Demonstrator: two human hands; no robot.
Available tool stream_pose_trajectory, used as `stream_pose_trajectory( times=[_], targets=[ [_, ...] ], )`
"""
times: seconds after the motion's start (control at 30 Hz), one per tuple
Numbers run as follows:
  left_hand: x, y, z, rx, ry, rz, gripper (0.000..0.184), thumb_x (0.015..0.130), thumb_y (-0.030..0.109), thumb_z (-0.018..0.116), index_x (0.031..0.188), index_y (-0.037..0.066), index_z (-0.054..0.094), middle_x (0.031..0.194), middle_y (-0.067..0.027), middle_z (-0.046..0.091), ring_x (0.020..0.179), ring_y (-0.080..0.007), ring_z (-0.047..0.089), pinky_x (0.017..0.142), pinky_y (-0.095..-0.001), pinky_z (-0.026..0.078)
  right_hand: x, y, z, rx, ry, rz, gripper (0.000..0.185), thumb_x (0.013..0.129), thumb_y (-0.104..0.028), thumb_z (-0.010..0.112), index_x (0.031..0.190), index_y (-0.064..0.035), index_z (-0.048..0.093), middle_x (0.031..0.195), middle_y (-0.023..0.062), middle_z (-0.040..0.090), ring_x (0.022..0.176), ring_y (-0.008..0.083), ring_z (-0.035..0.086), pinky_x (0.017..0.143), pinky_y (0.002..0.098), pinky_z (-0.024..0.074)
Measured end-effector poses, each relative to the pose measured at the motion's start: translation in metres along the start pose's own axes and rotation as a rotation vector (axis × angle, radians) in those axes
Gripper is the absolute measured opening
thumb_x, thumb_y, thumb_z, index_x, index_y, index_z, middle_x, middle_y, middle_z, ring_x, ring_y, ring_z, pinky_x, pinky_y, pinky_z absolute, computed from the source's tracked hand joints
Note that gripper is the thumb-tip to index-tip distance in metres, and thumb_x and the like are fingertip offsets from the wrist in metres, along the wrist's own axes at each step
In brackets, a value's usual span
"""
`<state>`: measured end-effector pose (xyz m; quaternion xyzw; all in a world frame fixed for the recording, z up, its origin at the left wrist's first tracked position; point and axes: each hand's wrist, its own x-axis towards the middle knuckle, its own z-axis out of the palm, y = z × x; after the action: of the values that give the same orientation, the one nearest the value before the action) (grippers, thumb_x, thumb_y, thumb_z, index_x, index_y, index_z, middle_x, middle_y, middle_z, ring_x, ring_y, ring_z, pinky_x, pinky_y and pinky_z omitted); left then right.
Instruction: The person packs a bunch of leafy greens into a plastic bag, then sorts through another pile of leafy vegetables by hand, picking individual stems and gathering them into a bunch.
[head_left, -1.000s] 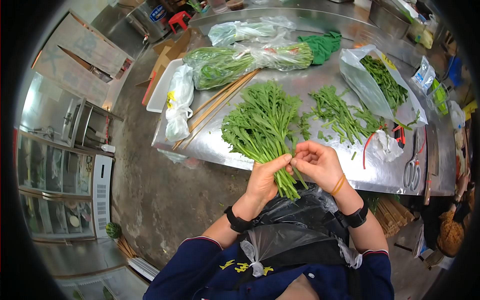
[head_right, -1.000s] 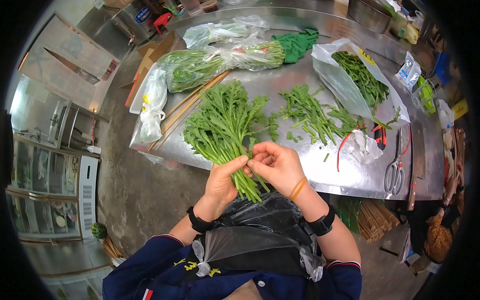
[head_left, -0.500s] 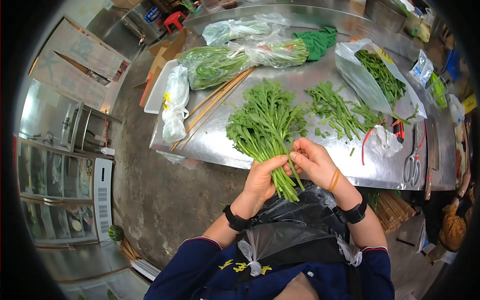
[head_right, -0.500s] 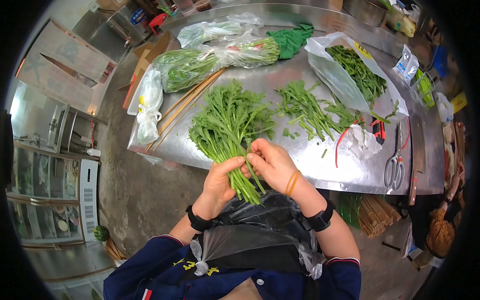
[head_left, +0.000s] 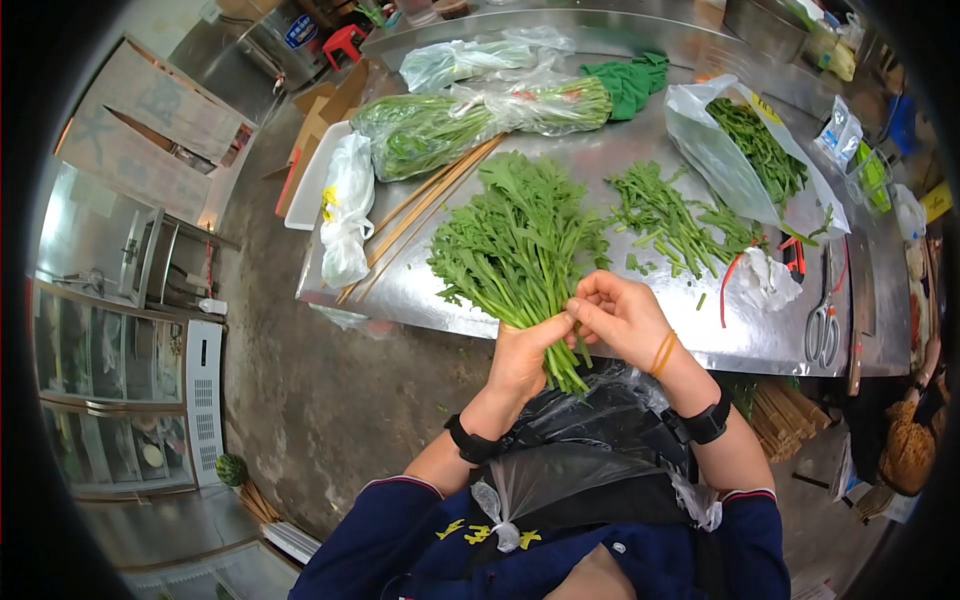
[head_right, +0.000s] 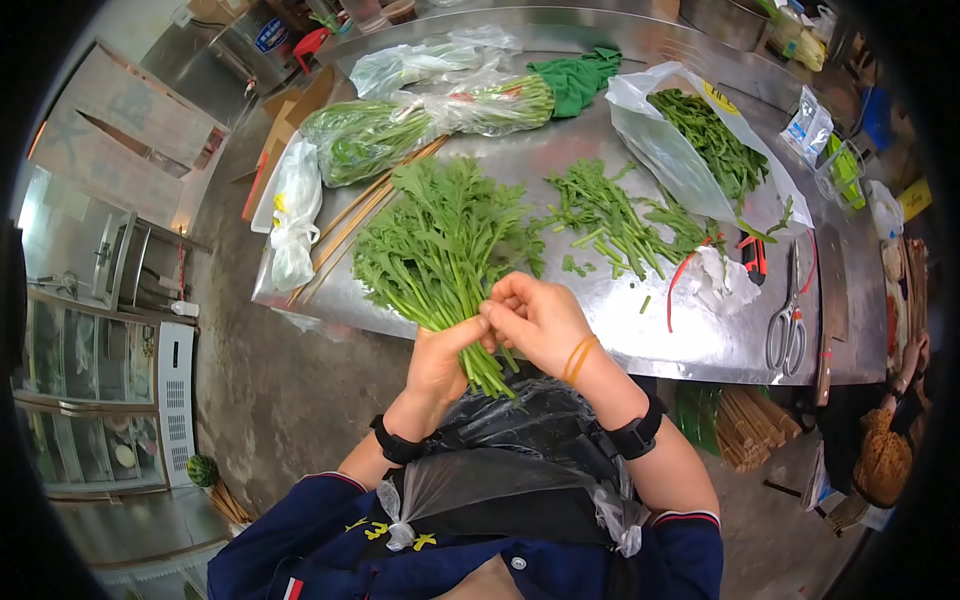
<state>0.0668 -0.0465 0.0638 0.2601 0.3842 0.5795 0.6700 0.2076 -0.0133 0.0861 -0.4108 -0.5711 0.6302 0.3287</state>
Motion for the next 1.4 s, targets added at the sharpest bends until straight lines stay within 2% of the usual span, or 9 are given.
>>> stream_pose_trajectory(
  times=[0.2,0.37,0.57,0.77,0.9,1.03,1.17,1.23,1.4],
  targets=[
    [0.001,-0.006,-0.003,0.01,-0.004,-0.019,0.014,0.076,-0.001,0.057,0.09,0.001,0.056,0.077,-0.0039,0.058,0.062,-0.011,0.053,0.055,-0.0236,0.044,-0.001,0.005,0.001,-0.022,0.093,0.025,0.012,0.082,-0.01,0.054,0.08,0.0013,0.053,0.068,0.0076,0.06,0.056,0.0134,0.058,0.051,0.0248,0.0459],
    [0.0,-0.008,-0.001,-0.102,0.012,-0.104,0.012,0.078,0.002,0.058,0.09,0.0,0.056,0.077,-0.0043,0.058,0.061,-0.0116,0.053,0.054,-0.0245,0.044,-0.003,-0.002,0.009,-0.588,0.263,-0.245,0.01,0.079,-0.009,0.053,0.078,0.0004,0.051,0.067,0.0169,0.057,0.059,0.0314,0.058,0.056,0.0355,0.0453],
    [0.002,-0.008,-0.007,-0.236,0.064,-0.226,0.015,0.078,0.004,0.058,0.092,0.001,0.055,0.075,-0.0045,0.057,0.059,-0.012,0.053,0.052,-0.0251,0.044,-0.003,0.007,0.008,-0.267,0.171,-0.173,0.009,0.08,-0.009,0.052,0.082,-0.0007,0.049,0.075,0.0154,0.055,0.065,0.0318,0.057,0.058,0.0382,0.0442],
    [0.006,-0.013,-0.01,-0.202,0.068,-0.255,0.017,0.079,0.007,0.057,0.095,0.002,0.054,0.076,-0.0043,0.057,0.06,-0.0118,0.052,0.053,-0.0244,0.043,0.0,0.021,0.015,-0.598,0.356,-0.456,0.006,0.081,-0.004,0.05,0.083,-0.0013,0.045,0.073,0.0139,0.053,0.057,0.0256,0.058,0.051,0.0351,0.0438],
    [0.005,-0.013,-0.007,-0.216,0.001,-0.274,0.021,0.078,0.009,0.058,0.097,0.003,0.053,0.082,-0.005,0.057,0.059,-0.0116,0.051,0.054,-0.0241,0.043,0.001,0.005,0.015,-0.328,0.31,-0.057,0.006,0.084,-0.005,0.048,0.086,-0.0014,0.045,0.061,0.0096,0.055,0.052,0.0229,0.059,0.047,0.0346,0.0446],
    [0.015,0.004,-0.007,-0.263,0.091,-0.127,0.015,0.078,0.01,0.057,0.09,0.004,0.05,0.087,-0.0099,0.056,0.06,-0.0113,0.048,0.055,-0.0255,0.043,0.009,0.003,-0.012,-0.456,0.524,-0.414,0.015,0.084,-0.016,0.052,0.089,-0.002,0.052,0.066,0.0121,0.06,0.057,0.0257,0.061,0.052,0.0346,0.0468],
    [0.021,0.026,-0.026,-0.356,0.099,-0.052,0.014,0.079,0.011,0.057,0.091,0.006,0.051,0.082,-0.0062,0.055,0.06,-0.0098,0.047,0.055,-0.0244,0.042,0.02,-0.003,-0.076,-1.08,0.457,0.186,0.028,0.08,-0.035,0.054,0.081,-0.0096,0.065,0.079,0.0123,0.063,0.07,0.0301,0.06,0.063,0.0405,0.0463],
    [0.024,0.029,-0.027,-0.411,0.103,-0.022,0.014,0.079,0.012,0.057,0.092,0.006,0.052,0.078,-0.0039,0.053,0.06,-0.0089,0.046,0.054,-0.0228,0.041,0.007,0.012,-0.108,-1.056,0.723,0.167,0.025,0.076,-0.034,0.057,0.08,-0.0104,0.065,0.078,0.011,0.064,0.075,0.0287,0.06,0.065,0.0392,0.0463],
    [0.02,0.027,-0.027,-0.406,0.125,-0.046,0.011,0.081,0.011,0.056,0.091,0.007,0.052,0.079,-0.0031,0.053,0.061,-0.0093,0.047,0.056,-0.0236,0.042,-0.009,0.043,-0.137,-1.196,0.671,0.374,0.016,0.072,-0.027,0.059,0.076,-0.0131,0.066,0.08,0.01,0.063,0.077,0.0286,0.06,0.067,0.0392,0.0465]
  ],
)
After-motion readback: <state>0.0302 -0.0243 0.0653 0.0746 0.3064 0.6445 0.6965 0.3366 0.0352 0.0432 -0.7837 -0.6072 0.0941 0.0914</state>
